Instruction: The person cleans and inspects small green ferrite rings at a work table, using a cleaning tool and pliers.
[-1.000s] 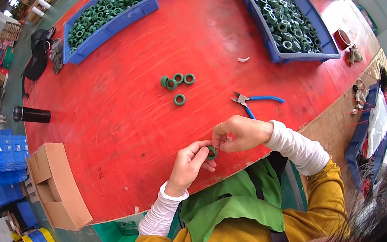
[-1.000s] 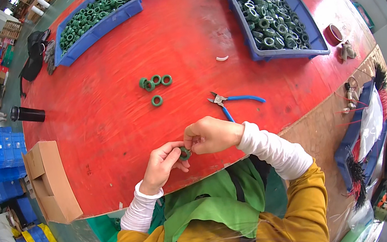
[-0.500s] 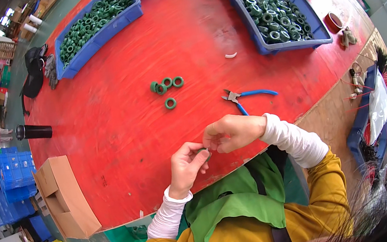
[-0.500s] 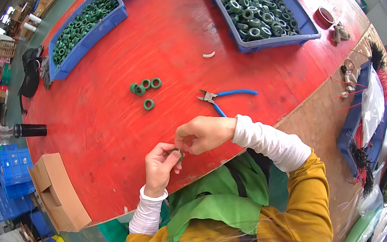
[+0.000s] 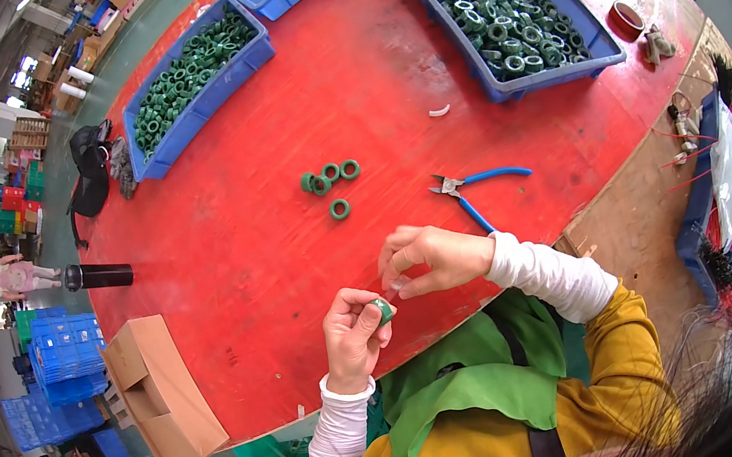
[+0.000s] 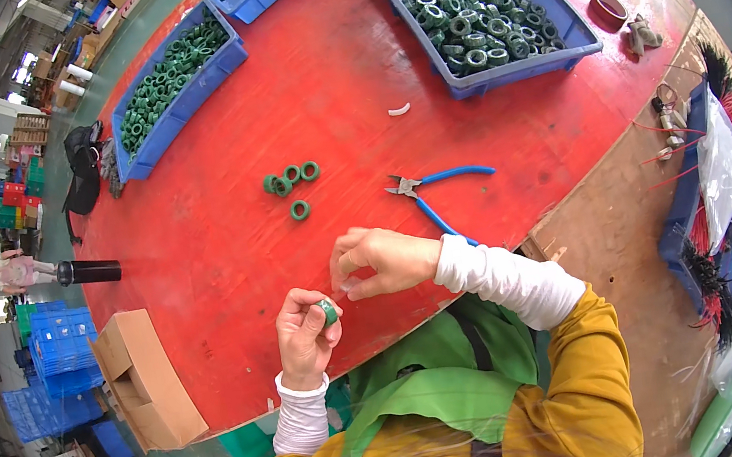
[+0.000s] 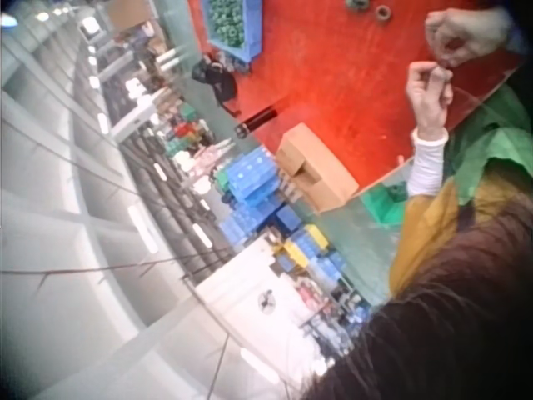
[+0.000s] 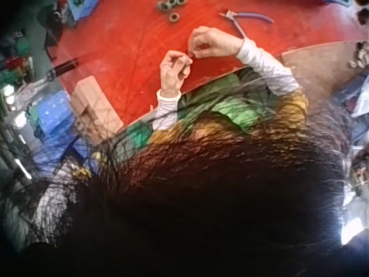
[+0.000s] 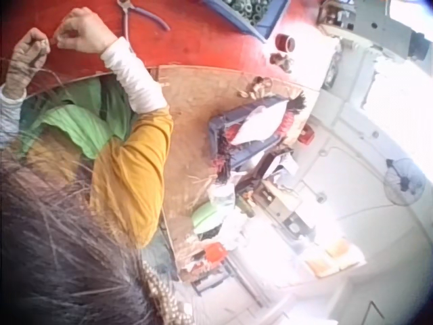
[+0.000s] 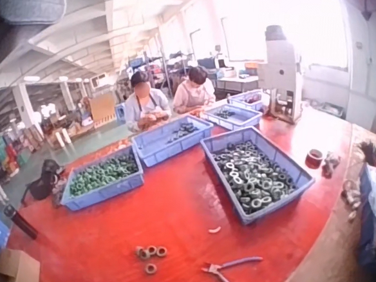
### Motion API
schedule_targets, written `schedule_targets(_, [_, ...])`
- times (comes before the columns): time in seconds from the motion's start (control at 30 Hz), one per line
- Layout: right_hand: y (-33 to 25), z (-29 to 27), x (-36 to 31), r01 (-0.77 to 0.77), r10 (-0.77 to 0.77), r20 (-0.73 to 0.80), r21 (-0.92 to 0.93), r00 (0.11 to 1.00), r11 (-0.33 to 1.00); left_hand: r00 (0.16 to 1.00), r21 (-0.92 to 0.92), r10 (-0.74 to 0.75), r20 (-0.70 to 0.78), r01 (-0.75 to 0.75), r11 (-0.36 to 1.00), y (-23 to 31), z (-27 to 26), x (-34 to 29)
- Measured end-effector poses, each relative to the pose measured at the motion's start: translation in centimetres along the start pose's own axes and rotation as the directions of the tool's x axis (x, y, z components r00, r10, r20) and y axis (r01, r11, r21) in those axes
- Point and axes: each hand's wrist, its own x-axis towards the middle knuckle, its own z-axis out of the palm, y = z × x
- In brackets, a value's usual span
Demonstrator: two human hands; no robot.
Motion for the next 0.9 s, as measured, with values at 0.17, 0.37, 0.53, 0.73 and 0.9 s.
schedule_targets(0.17, [-1.8, -0.5, 0.2, -0.148, 0.153, -0.075, 0.066, 0.985, 0.987, 0.999, -0.073, 0.041, 0.023, -0.040, 0.997, 0.2, -0.6, -0.1])
schedule_targets(0.37, [0.0, 1.1, -0.5, -0.091, 0.187, -0.139, 0.513, 0.972, 0.854, 0.999, -0.203, 0.028, 0.023, -0.023, 0.979, -1.1, -1.0, 0.1])
schedule_targets(0.53, [0.6, 3.2, -0.8, -0.051, 0.327, -0.190, 0.794, 0.926, 0.605, 0.999, -0.286, 0.014, 0.031, -0.004, 0.958, -2.0, -1.1, 0.3])
schedule_targets(0.73, [-0.4, 4.6, -1.1, -0.046, 0.354, -0.235, 0.774, 0.905, 0.632, 0.999, -0.337, 0.003, 0.052, 0.014, 0.941, -2.4, -1.2, 0.6])
schedule_targets(0.9, [-0.4, 5.2, -1.9, -0.023, 0.175, -0.368, 0.383, 0.913, 0.924, 0.998, -0.365, 0.023, 0.066, 0.002, 0.931, -2.4, -1.1, 0.9])
